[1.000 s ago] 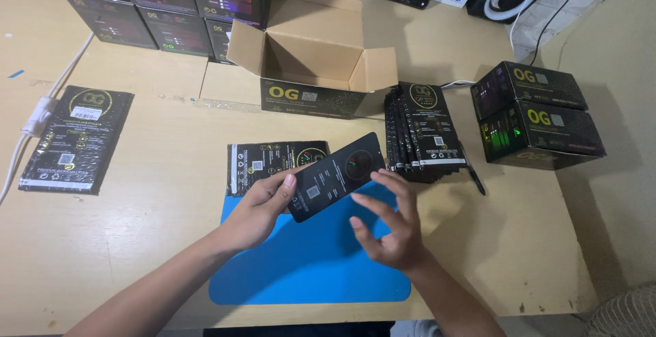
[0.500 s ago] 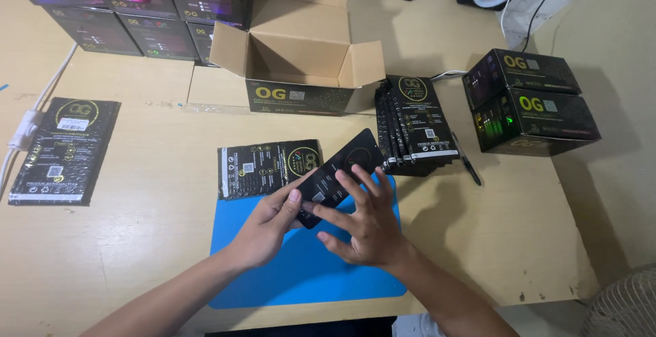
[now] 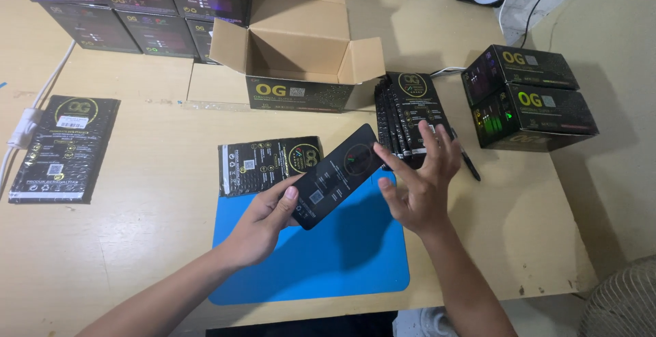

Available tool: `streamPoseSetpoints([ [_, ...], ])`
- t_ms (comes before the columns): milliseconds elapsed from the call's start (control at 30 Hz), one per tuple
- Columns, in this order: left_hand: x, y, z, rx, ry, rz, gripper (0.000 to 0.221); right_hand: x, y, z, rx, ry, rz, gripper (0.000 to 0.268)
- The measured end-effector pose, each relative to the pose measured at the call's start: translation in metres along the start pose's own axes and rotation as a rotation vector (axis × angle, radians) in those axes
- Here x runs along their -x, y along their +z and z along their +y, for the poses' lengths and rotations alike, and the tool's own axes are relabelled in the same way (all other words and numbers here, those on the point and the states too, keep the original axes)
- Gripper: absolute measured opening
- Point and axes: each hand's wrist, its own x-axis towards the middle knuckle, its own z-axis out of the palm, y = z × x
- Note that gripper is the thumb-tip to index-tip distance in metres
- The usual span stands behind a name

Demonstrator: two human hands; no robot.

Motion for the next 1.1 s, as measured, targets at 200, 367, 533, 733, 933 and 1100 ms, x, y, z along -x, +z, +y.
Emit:
streamPoseSetpoints([
  [200,0.005,-0.007,0.01,0.107,-0.138,-0.03,0.058,-0.014,-0.023,-0.007,-0.151,0.091,0.127,0.083],
  [367,0.003,-0.008,0.012,0.173,-0.125,-0.065,0.059,-0.011,-0.028,-0.033,-0.711,0.357,-0.024,0.066],
  [533,0.002,-0.003,0.004,0.182,-0.117,-0.097,0.061,0.012,-0.001,-0.039,-1.272,0.725,-0.251,0.054],
  [733,0.002,0.001,-0.008,0.158,-0.099,-0.137,0.061,0.016,0.009,-0.048,-1.456,0.903,-0.249,0.047],
  [933,-0.002,0.001,-0.014,0.115,-0.079,-0.225,0.048,0.016,0.009,-0.048,-1.453,1.078,-0.064,0.031],
  [1100,-0.005,-0.004,-0.011,0.126,-0.117,-0.177,0.052,0.007,-0.003,-0.059,-1.228,0.908,-0.213,0.031],
])
